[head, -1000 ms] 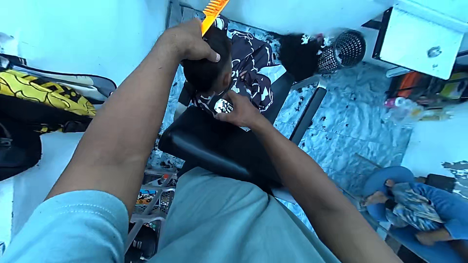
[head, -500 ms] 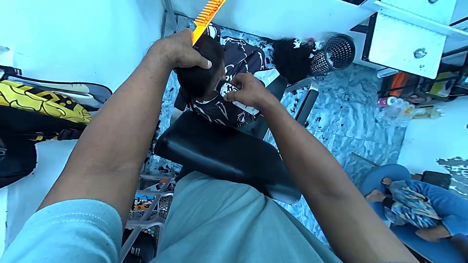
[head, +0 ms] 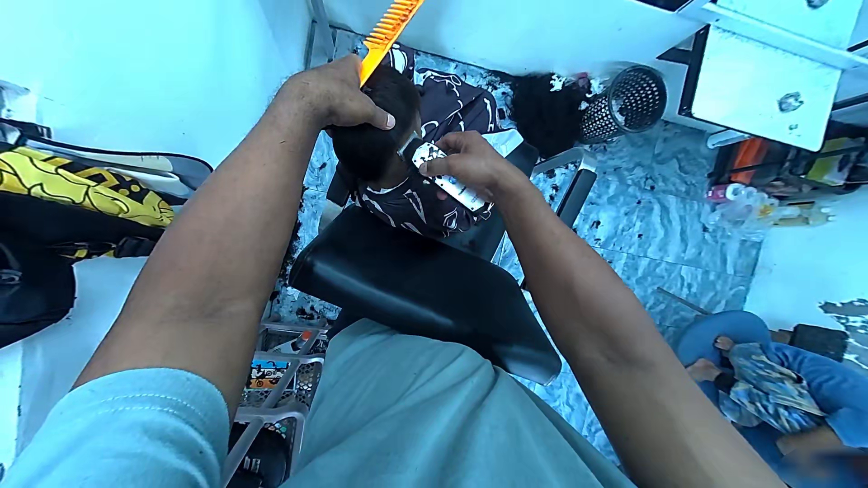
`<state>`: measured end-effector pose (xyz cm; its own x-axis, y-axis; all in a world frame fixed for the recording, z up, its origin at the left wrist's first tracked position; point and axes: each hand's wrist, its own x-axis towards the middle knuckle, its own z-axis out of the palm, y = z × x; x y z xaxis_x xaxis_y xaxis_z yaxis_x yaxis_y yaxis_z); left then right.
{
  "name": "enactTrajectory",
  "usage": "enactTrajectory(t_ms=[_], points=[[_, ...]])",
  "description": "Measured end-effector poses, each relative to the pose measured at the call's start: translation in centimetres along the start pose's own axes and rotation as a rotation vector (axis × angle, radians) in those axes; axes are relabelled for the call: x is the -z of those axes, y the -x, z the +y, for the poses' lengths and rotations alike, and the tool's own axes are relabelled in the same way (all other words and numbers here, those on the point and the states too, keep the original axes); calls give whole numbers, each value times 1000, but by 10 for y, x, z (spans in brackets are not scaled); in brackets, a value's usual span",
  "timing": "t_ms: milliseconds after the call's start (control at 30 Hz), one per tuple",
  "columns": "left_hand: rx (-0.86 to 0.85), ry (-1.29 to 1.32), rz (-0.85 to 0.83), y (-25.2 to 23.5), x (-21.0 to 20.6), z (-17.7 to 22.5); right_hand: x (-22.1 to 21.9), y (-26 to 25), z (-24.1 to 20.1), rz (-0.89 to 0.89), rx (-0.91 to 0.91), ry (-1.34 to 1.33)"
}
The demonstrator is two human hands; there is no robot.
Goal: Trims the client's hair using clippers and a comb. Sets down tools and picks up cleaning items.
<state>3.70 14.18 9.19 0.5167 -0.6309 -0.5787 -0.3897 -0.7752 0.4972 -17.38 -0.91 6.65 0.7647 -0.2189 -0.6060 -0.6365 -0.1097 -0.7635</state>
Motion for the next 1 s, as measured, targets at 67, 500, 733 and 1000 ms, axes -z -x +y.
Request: enactTrajectory(t_ms=[67, 500, 733, 1000], points=[[3, -8, 2, 1, 0, 1, -1, 0, -1, 0, -21, 42], [-17, -6, -7, 1, 0, -1, -1, 2, -9, 9, -24, -25], [-18, -12, -16, 3, 1, -1, -1, 2, -7, 16, -36, -72], [-4, -1, -21, 5, -1, 0, -3, 3, -4, 7, -47, 99]])
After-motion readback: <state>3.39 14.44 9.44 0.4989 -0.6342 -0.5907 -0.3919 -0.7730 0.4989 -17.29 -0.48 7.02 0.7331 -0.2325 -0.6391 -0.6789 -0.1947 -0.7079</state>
